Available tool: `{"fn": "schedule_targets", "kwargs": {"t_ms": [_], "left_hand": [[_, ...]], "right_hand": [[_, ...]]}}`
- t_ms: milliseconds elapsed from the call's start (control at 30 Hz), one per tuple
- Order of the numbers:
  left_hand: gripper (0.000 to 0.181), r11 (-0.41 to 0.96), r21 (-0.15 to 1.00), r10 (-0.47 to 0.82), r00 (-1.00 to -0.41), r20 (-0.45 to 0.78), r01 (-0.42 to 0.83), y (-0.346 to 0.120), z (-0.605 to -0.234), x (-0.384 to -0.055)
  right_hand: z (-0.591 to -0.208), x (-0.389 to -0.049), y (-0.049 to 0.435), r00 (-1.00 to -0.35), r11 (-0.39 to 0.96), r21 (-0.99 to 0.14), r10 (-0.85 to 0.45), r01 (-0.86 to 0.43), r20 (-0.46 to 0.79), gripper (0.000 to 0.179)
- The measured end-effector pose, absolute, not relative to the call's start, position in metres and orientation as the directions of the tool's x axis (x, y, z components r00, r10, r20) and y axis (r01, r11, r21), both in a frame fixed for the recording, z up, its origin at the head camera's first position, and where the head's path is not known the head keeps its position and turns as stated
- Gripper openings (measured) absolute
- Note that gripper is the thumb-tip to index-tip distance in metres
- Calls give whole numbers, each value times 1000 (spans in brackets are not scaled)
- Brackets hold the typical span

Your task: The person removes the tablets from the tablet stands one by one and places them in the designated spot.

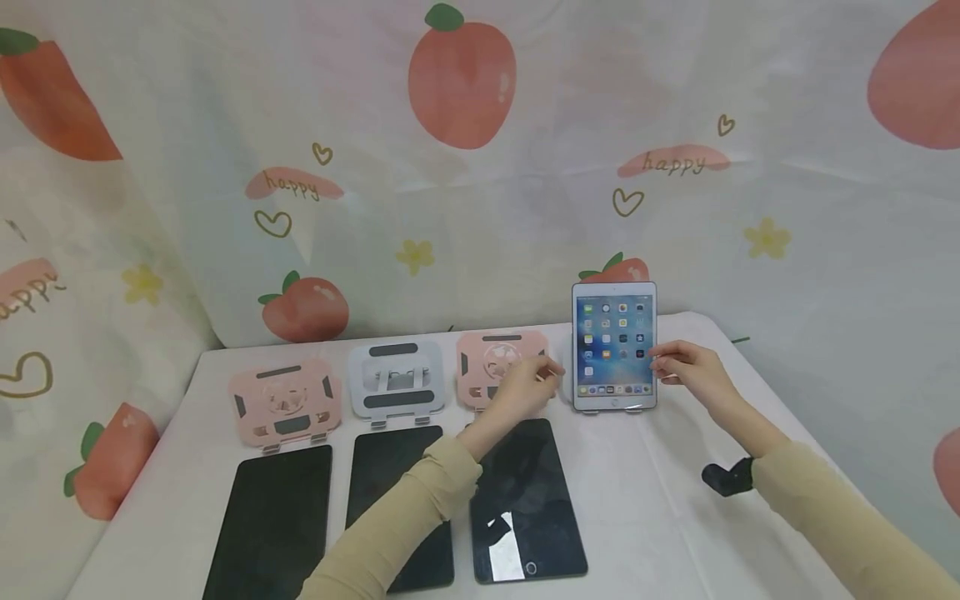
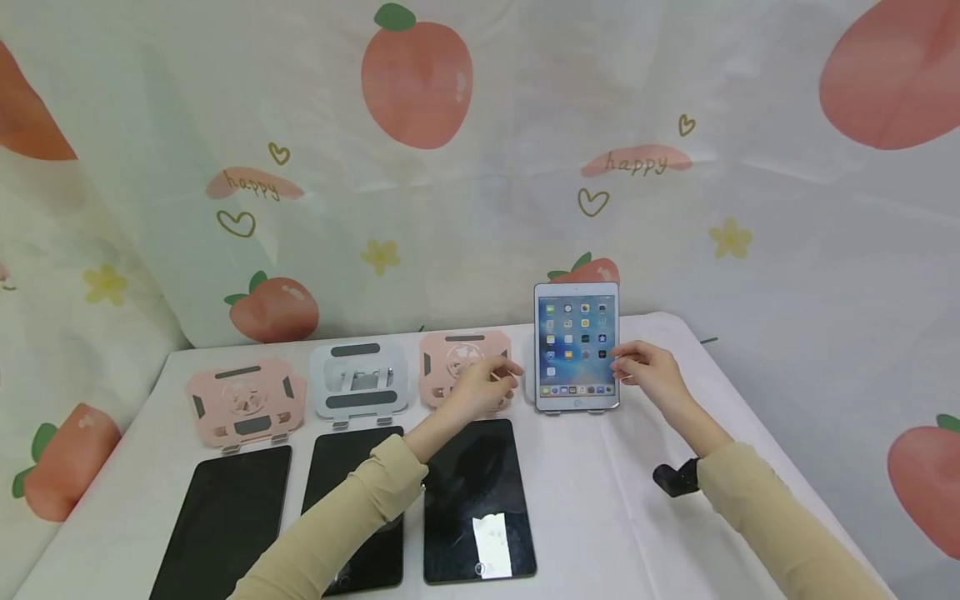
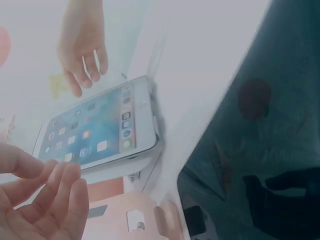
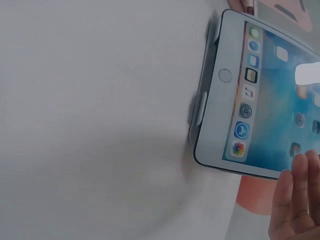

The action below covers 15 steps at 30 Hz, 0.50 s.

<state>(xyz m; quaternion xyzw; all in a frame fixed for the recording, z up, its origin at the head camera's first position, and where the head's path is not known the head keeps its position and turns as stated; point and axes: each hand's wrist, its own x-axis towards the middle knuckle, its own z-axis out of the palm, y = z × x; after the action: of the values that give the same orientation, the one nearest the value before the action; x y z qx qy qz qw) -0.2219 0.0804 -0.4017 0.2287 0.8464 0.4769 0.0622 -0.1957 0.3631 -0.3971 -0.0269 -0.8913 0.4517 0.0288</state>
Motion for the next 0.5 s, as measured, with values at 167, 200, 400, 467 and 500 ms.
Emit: {"fn": "schedule_targets", "kwargs": {"t_ms": [167,200,400,467,500], "left_hand": [[23,426,873,393,-918,57,237,87,-396,-231],[23,429,874,382,-922,54,229,89,-395,-233],[20,431,877,341,-938,57,210,97,-387,-242],[20,420,886,334,-941,53,199,101,-384,-244],[20,417,889,329,-943,49,191,103,-382,-246]], "right_hand": [[-389,-207,371,-992,615,-788,110,23,56,38],[-387,-209,373,-991,616,-788,115,21,63,39],[-375,-222,380,-985,584,-812,152,18,88,42],[-370,-226,382,-982,587,-810,164,18,97,42],[-368,-228,383,-980,592,-806,167,16,104,41]]}}
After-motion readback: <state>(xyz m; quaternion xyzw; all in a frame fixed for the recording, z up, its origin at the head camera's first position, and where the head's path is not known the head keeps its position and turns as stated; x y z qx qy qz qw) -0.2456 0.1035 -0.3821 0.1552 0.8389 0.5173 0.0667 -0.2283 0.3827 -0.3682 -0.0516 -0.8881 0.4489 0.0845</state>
